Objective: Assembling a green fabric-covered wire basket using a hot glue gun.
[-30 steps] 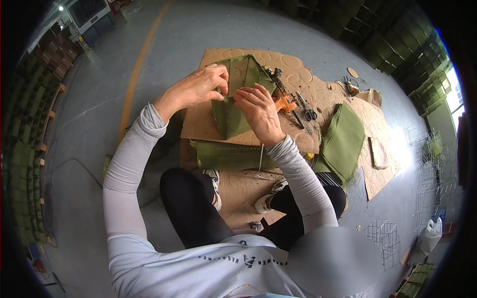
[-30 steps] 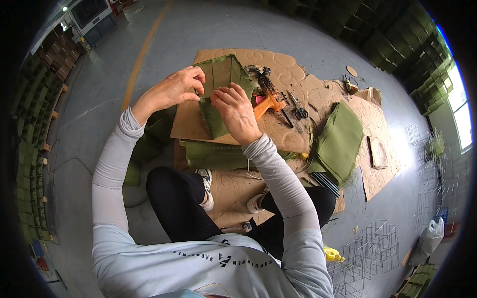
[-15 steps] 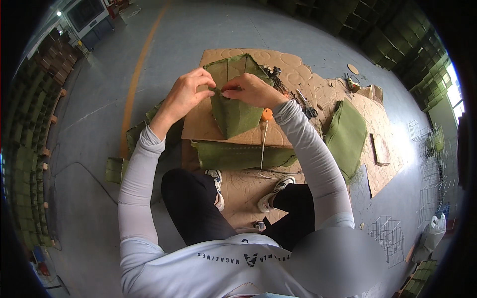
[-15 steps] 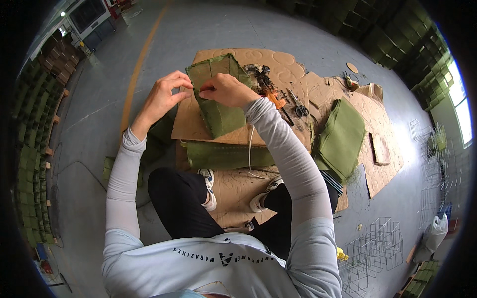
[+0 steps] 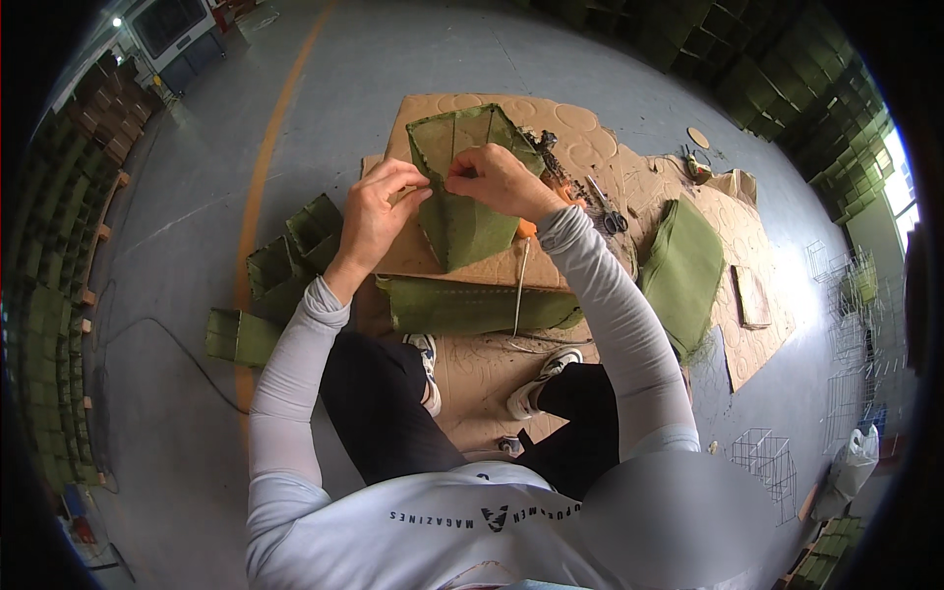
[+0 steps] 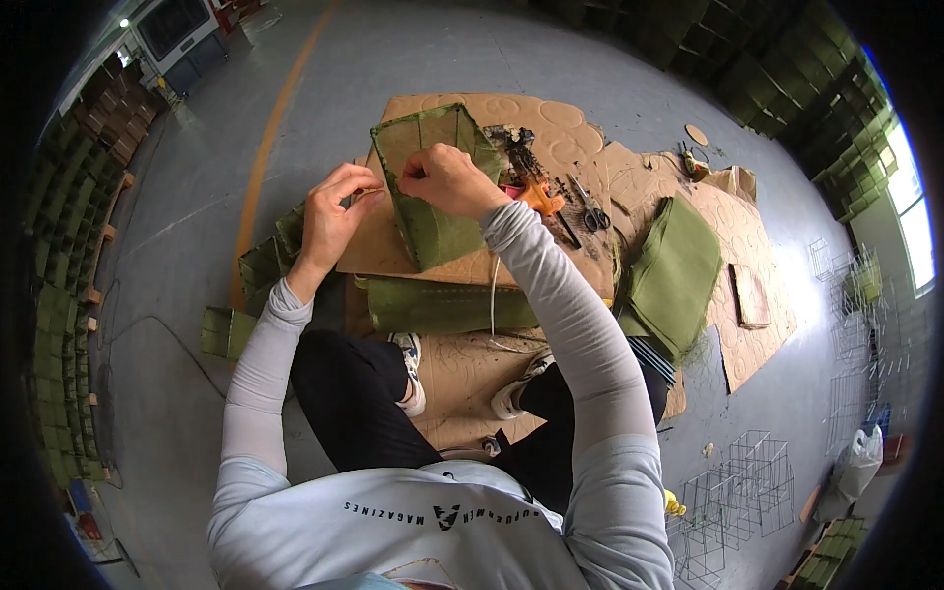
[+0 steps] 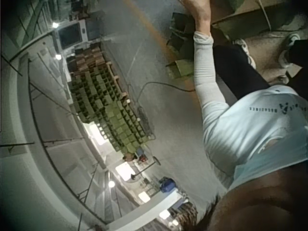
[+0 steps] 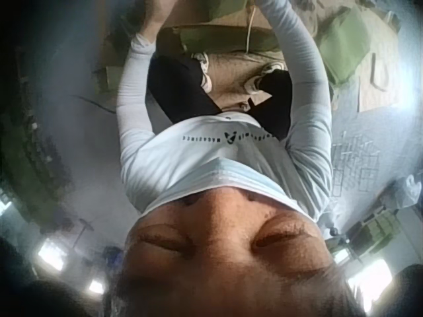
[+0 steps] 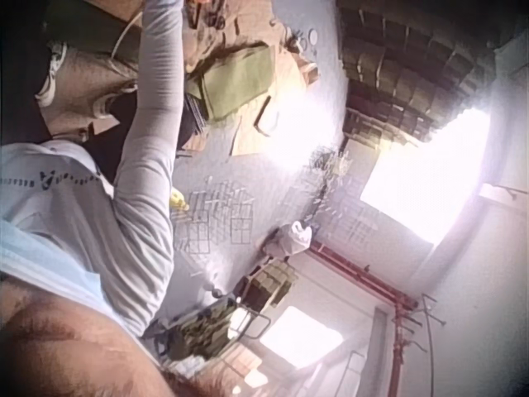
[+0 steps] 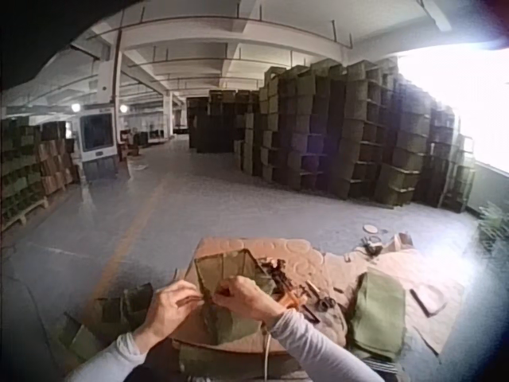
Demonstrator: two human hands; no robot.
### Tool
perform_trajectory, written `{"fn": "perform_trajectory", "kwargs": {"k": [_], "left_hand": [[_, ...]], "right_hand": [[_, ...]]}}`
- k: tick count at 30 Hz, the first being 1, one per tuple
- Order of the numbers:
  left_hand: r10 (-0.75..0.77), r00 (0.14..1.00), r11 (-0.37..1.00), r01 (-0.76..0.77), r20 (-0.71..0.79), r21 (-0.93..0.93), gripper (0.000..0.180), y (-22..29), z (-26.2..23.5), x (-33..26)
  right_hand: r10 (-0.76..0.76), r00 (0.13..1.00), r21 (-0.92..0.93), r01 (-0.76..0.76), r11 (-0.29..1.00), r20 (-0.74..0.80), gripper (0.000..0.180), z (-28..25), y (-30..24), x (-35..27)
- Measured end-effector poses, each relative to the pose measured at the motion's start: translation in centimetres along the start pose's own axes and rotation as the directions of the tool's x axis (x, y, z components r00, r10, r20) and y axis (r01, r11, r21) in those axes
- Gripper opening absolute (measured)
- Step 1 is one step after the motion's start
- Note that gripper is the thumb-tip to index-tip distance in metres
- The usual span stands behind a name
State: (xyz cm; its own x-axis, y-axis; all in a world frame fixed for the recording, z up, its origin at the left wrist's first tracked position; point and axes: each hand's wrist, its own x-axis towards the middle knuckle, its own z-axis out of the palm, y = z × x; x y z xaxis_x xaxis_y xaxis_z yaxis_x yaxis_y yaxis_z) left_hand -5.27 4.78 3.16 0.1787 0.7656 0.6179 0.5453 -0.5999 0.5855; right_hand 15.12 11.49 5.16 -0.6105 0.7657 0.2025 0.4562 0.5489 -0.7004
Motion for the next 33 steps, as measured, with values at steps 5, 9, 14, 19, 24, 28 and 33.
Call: {"fn": "perform_trajectory", "kwargs": {"k": [5,9,14,19,24,28,33], "left_hand": [[0.265,0.954,0.958,-0.244,-0.138,0.153,0.014,0.1,1.6,-0.9],[0.357,0.922,0.924,-0.324,-0.151,0.202,0.016,0.3,2.3,-1.0],[0.37,0.921,0.92,-0.344,-0.124,0.189,0.017,-0.4,2.5,-1.0],[0.359,0.931,0.922,-0.343,-0.066,0.18,0.018,-0.5,2.2,-0.5],[0.415,0.909,0.88,-0.413,0.044,0.235,0.017,-0.6,1.8,0.2],[0.393,0.908,0.871,-0.419,0.147,0.256,0.01,0.6,1.6,1.1],[0.293,0.915,0.905,-0.359,0.276,0.227,0.009,1.1,1.2,1.5]], "right_hand": [[-0.039,0.995,0.01,0.04,0.999,-0.09,0.026,0.2,-0.1,-0.3],[-0.034,0.996,-0.03,0.031,0.999,-0.082,0.024,0.7,-0.3,-0.1],[0.034,0.998,-0.035,-0.036,0.999,-0.056,0.024,0.6,-0.6,0.3],[0.1,0.995,-0.038,-0.1,0.994,-0.017,0.024,0.2,-0.9,0.8],[-0.248,0.879,-0.247,0.155,0.957,-0.408,0.018,2.2,-1.3,-1.8],[-0.413,0.776,-0.464,0.176,0.868,-0.477,0.029,4.0,-1.2,-5.8],[-0.601,0.71,-0.642,0.273,0.716,-0.368,0.034,4.7,-0.1,-5.2]]}}
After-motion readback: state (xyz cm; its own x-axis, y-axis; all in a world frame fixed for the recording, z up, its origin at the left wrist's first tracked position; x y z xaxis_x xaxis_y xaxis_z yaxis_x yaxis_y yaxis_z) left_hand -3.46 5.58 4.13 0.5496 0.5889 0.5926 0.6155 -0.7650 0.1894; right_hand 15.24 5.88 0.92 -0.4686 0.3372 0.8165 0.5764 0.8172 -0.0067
